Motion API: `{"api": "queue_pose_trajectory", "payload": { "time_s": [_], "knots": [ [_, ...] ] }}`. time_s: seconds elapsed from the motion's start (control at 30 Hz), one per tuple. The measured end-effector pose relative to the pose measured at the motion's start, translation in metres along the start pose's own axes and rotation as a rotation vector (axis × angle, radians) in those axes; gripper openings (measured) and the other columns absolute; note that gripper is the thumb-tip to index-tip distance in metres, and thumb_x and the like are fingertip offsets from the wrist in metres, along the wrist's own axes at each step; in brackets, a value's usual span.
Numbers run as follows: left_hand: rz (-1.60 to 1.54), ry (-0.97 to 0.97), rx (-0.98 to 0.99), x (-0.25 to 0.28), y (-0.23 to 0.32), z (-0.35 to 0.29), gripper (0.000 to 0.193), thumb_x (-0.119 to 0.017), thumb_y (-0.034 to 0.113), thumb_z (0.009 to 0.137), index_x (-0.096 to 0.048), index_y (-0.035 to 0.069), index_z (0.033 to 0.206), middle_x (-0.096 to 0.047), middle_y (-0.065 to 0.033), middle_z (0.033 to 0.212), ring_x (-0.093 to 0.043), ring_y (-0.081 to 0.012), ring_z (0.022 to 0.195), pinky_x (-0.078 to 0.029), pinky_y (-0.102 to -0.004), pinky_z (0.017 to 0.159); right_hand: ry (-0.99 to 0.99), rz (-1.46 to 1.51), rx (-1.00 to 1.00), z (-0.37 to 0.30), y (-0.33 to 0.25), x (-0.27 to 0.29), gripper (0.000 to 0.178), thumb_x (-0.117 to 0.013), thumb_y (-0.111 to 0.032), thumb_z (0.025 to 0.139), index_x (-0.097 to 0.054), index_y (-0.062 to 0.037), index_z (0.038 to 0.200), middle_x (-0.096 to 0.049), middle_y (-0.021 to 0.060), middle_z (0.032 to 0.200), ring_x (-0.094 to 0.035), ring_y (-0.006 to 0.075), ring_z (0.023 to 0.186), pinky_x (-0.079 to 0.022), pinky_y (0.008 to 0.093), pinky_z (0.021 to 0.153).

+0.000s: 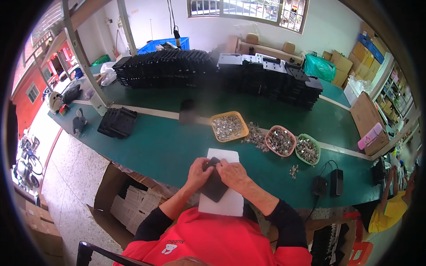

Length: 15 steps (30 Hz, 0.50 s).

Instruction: The person uses a small screwdriver to fasten screws into a black rectangular electronic device placed on a white foam pad. They repeatedly pick up screws from a yellow tray, align them with the device, and tighten them. The person also handles a stack of similar black devices, moving them aside and retrieving new units to work on.

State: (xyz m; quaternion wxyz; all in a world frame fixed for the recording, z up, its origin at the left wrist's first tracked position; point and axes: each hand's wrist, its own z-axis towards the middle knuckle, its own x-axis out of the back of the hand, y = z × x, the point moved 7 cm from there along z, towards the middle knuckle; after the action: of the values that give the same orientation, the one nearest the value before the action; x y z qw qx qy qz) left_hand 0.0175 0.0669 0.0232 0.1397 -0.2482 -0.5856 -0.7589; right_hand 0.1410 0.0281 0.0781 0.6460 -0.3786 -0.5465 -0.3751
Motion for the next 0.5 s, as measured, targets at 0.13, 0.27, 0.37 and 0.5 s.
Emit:
{"api": "queue_pose_trajectory", "payload": {
  "time_s": [0.13,0.27,0.37,0.5],
  "knots": [
    [-0.009,-0.002,0.015,-0.001,-0.005,-0.004,0.032,-0.07,0.02,0.079,-0.061,0.005,0.106,-0.061,-0.0142,0.101,-0.061,-0.0303,0.092,-0.049,-0.0389,0.081,-0.004,0.026,0.018,-0.002,0.002,-0.005,0.02,-0.053,-0.009,0.085,-0.065,-0.0057,0.1,-0.06,0.011,0.088,-0.068,0.0305,0.071,-0.055,0.0403,0.063],
    [-0.032,0.002,0.018,-0.004,-0.007,-0.002,0.031,-0.071,0.019,0.079,-0.06,0.004,0.105,-0.06,-0.0137,0.1,-0.061,-0.03,0.093,-0.049,-0.0385,0.081,-0.009,0.021,0.067,-0.001,0.004,-0.01,0.02,-0.053,-0.011,0.086,-0.066,-0.0059,0.101,-0.062,0.0096,0.092,-0.068,0.0301,0.072,-0.055,0.0416,0.064],
    [-0.059,0.009,0.027,-0.011,-0.012,-0.004,0.029,-0.07,0.018,0.08,-0.061,0.004,0.104,-0.061,-0.0135,0.1,-0.061,-0.0304,0.095,-0.049,-0.0389,0.082,-0.071,-0.023,0.071,0.004,0.003,-0.013,0.019,-0.053,-0.01,0.085,-0.066,-0.0054,0.098,-0.063,0.0091,0.094,-0.068,0.0297,0.076,-0.055,0.0414,0.067],
    [-0.025,0.016,0.013,-0.01,-0.009,0.002,0.029,-0.069,0.02,0.08,-0.061,0.004,0.103,-0.061,-0.0133,0.101,-0.061,-0.0307,0.095,-0.049,-0.039,0.083,-0.138,-0.06,0.055,0.009,-0.01,0.002,0.017,-0.053,-0.01,0.086,-0.067,-0.003,0.09,-0.065,0.0134,0.096,-0.069,0.0302,0.086,-0.056,0.0406,0.073]
  ]
}}
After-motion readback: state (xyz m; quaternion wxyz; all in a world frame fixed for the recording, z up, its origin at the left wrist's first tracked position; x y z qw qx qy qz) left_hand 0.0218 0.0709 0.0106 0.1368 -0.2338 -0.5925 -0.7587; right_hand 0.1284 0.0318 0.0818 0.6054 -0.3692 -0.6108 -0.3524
